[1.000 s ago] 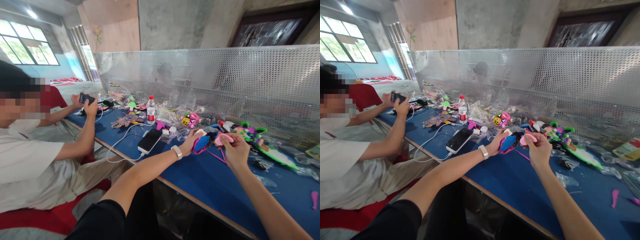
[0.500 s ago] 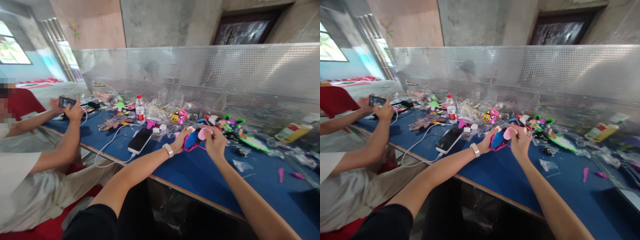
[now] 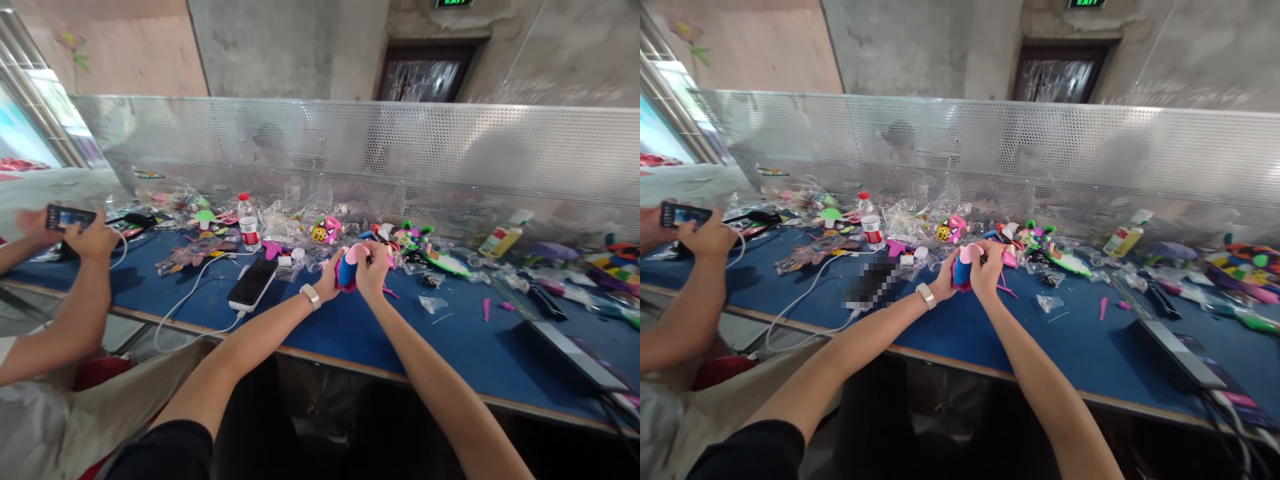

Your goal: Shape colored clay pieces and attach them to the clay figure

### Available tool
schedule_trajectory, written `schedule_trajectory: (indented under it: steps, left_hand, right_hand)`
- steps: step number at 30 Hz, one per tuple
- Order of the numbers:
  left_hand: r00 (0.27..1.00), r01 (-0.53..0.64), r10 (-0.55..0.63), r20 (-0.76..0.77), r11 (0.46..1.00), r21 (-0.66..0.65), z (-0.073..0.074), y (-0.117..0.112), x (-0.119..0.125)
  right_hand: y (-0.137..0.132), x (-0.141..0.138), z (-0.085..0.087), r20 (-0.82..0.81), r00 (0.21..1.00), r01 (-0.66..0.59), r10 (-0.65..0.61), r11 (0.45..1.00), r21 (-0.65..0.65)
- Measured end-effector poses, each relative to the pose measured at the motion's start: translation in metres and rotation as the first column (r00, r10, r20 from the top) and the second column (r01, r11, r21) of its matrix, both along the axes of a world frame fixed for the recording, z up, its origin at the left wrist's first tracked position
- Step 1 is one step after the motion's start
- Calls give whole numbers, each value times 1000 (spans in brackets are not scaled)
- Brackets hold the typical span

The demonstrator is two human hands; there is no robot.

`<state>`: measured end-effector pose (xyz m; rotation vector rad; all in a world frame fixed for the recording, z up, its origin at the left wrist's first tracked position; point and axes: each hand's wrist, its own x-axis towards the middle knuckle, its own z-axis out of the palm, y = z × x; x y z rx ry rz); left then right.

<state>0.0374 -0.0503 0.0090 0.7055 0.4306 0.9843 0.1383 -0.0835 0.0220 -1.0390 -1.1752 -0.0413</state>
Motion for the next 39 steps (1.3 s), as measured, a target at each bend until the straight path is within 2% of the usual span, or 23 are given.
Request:
schedule_trajectory:
  steps: [5, 18, 25, 28, 31, 34, 39]
  left_hand:
    - [1000, 28, -28, -12, 1000, 6, -2, -2, 3]
    - [998, 3, 5, -59, 990, 141, -3, 2, -4]
    - [999, 33, -25, -47, 981, 191, 1, -6, -6]
    - [997, 68, -61, -39, 972, 225, -2, -3, -7]
    - [999, 36, -31, -23, 965, 258, -4, 0, -7]
    - [1000, 16, -11, -21, 959, 282, -5, 1, -8]
    - [997, 57, -42, -60, 958, 280, -7, 3, -9]
  right_hand:
    - [4, 5, -4, 32, 995, 97, -97, 995, -6]
    - [-3, 8, 1, 173, 976, 133, -130, 991, -7]
    - [-8, 26, 5, 358, 912, 214, -199, 977, -2]
    - [-9, 30, 6, 381, 908, 188, -173, 982, -4]
    - [-7, 35, 7, 332, 936, 137, -114, 990, -46]
    - [-5, 40, 8, 248, 969, 54, -20, 990, -130]
    - [-3, 49, 7, 120, 983, -98, 137, 954, -283]
